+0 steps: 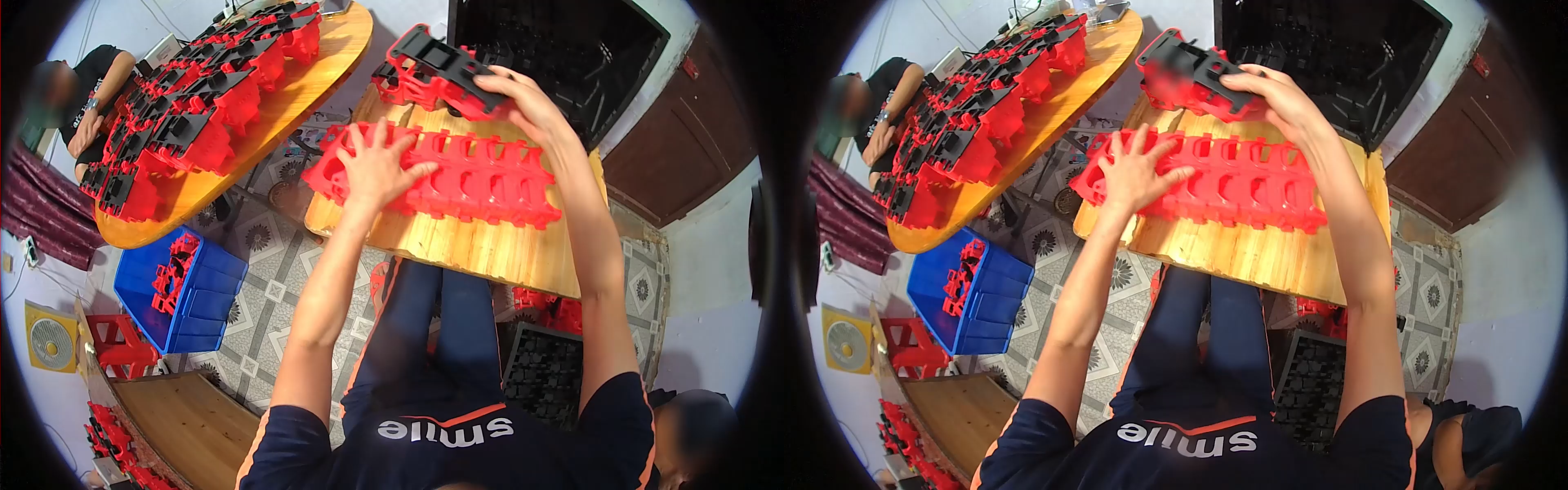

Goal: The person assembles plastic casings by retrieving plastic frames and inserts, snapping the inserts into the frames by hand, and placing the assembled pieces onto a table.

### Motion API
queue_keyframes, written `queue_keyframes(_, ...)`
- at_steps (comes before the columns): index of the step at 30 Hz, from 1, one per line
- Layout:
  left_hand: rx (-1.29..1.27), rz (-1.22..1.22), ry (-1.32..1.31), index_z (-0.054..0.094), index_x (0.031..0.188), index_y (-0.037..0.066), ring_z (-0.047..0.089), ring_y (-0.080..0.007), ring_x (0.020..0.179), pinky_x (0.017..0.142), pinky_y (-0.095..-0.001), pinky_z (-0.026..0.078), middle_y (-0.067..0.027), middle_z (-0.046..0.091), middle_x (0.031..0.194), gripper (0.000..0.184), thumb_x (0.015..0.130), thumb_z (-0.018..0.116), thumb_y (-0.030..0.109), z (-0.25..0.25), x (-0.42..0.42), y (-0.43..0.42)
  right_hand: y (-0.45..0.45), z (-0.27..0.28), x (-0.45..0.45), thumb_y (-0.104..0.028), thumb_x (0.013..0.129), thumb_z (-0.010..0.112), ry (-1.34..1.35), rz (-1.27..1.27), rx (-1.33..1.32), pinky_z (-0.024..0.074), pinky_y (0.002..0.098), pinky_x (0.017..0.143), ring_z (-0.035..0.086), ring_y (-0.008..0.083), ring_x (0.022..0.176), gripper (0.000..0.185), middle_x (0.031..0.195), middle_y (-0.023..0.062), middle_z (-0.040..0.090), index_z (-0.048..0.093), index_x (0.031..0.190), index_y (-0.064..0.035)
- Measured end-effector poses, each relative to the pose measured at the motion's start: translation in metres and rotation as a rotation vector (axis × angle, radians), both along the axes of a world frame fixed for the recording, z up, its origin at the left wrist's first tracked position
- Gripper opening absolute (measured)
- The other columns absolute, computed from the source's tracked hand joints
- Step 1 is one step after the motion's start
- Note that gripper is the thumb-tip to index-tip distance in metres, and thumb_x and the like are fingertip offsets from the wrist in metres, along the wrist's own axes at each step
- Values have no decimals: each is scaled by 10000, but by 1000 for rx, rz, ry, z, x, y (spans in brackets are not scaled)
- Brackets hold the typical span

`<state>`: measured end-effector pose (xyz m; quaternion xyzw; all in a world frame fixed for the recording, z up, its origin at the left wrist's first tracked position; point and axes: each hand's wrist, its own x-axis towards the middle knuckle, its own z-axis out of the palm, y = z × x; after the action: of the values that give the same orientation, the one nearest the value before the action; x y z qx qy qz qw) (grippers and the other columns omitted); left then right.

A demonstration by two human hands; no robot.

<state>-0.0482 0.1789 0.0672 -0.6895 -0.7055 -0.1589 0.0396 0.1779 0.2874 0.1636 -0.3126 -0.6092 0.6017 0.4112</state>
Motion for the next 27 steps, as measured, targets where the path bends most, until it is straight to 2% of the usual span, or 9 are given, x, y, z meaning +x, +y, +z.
queue_keyframes(3,54,-44,24,594,1316,343,164,-484,1428,1048,-736,193,-107,285,1568,723,755,533,794,-7,11,-12,37,-2,-40,-224,809,766,-127,26,-195,607,400,748,704,169,826,343,970,97,701,656,1064,-23)
queue_keyframes(7,79,-124,-2,605,1299,341,191,-493,1415,1046,-734,189,-110,308,1553,676,763,572,753,-10,23,-24,75,-50,-68,-225,783,788,-274,67,-293,604,433,777,704,212,826,381,996,112,708,674,1079,-14)
queue_keyframes(13,74,-113,-16,571,1338,342,213,-481,1412,1051,-720,191,-119,297,1558,716,749,600,748,-17,25,-23,92,-108,-77,-237,808,791,-84,59,-424,596,481,784,696,249,866,430,1080,134,680,636,1151,-28)
queue_keyframes(15,97,-121,-58,559,1351,337,215,-474,1414,1056,-713,191,-118,294,1559,737,742,605,750,-23,24,-20,97,-108,-69,-450,874,699,-365,-60,-269,564,416,775,664,233,963,480,1063,109,684,649,1122,-42)
queue_keyframes(17,152,-151,-139,542,1364,281,213,-485,1405,1060,-723,151,-150,319,1531,757,753,618,721,-25,19,-22,78,-77,-44,-443,889,684,-572,-145,-110,528,294,720,634,133,819,489,1048,52,679,635,1195,-65)
queue_keyframes(21,336,33,-30,554,1347,252,365,-420,1343,1003,-721,239,-123,403,1484,718,760,683,646,3,-38,-27,-3,-55,64,-347,926,651,-680,-457,415,486,266,843,606,134,1004,477,1088,82,669,602,1251,0)
queue_keyframes(23,132,311,-2,524,1394,234,517,-326,1245,1018,-534,397,-135,524,1381,646,833,711,495,-3,-71,-27,-52,-65,131,-433,887,665,-677,-687,484,490,309,882,645,203,1017,559,1089,147,693,619,1229,6)
queue_keyframes(25,142,-13,-460,523,1391,155,579,-301,1156,966,-450,461,-135,576,1313,665,837,719,465,-52,-124,-13,-102,-85,175,-380,903,667,-668,-789,383,484,300,903,640,185,1038,502,1090,123,694,625,1225,3)
queue_keyframes(27,18,-22,-945,484,1420,84,570,-188,1165,975,-304,450,-114,596,1291,637,888,695,364,-62,-135,-11,-150,-102,189,-300,941,635,-508,-862,195,480,290,912,624,150,1049,430,1093,91,687,612,1240,9)
